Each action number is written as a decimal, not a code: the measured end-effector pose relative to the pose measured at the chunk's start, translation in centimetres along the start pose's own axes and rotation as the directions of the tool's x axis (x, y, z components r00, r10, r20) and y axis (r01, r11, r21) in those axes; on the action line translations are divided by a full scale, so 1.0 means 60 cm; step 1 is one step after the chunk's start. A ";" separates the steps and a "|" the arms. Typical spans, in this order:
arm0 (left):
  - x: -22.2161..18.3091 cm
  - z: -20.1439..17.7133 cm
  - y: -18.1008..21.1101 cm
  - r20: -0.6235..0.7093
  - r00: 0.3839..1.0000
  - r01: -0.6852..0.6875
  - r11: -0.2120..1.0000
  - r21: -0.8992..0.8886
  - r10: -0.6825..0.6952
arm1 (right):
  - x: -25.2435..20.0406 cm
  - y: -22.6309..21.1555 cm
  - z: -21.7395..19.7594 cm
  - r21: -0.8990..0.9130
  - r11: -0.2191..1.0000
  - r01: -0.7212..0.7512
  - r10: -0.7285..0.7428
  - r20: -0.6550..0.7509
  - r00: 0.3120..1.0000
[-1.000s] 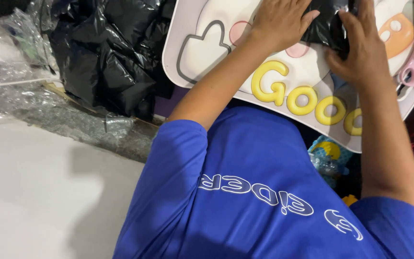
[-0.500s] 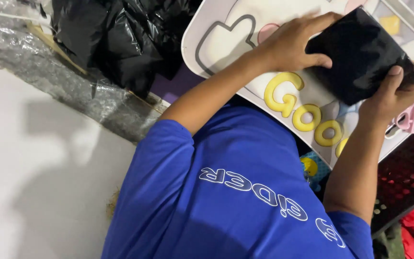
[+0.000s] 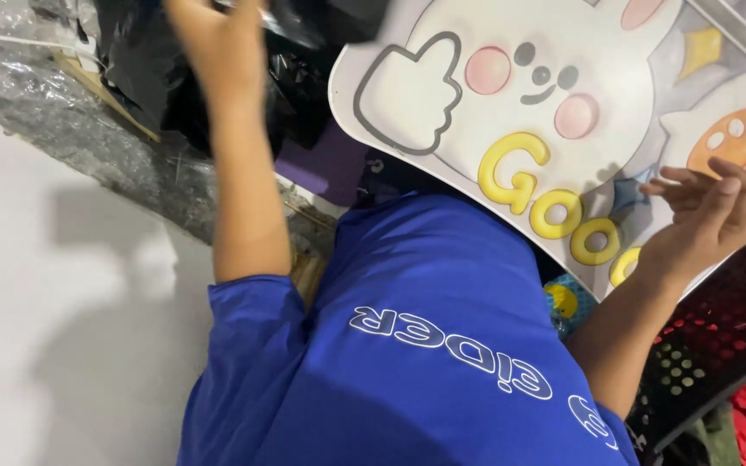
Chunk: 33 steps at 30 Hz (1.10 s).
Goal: Packing a yellow pouch into plastic bags and inspecting a red elastic fabric item on a tray.
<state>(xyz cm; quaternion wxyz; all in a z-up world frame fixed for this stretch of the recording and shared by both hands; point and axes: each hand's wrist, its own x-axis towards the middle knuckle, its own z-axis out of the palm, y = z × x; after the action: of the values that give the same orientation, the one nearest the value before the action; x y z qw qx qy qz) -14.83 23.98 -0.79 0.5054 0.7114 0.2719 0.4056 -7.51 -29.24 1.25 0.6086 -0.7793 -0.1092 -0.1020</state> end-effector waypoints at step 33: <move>0.022 0.129 0.103 0.556 0.771 -0.602 0.640 0.477 0.310 | -0.016 -0.368 0.035 0.644 0.636 0.425 -0.716 0.287 0.637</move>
<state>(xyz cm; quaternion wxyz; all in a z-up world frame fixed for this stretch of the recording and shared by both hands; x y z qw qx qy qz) -7.70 19.05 4.19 0.1594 0.9536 0.0810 0.2421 -14.88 -22.07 20.92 0.6725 -0.5002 -0.5432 -0.0498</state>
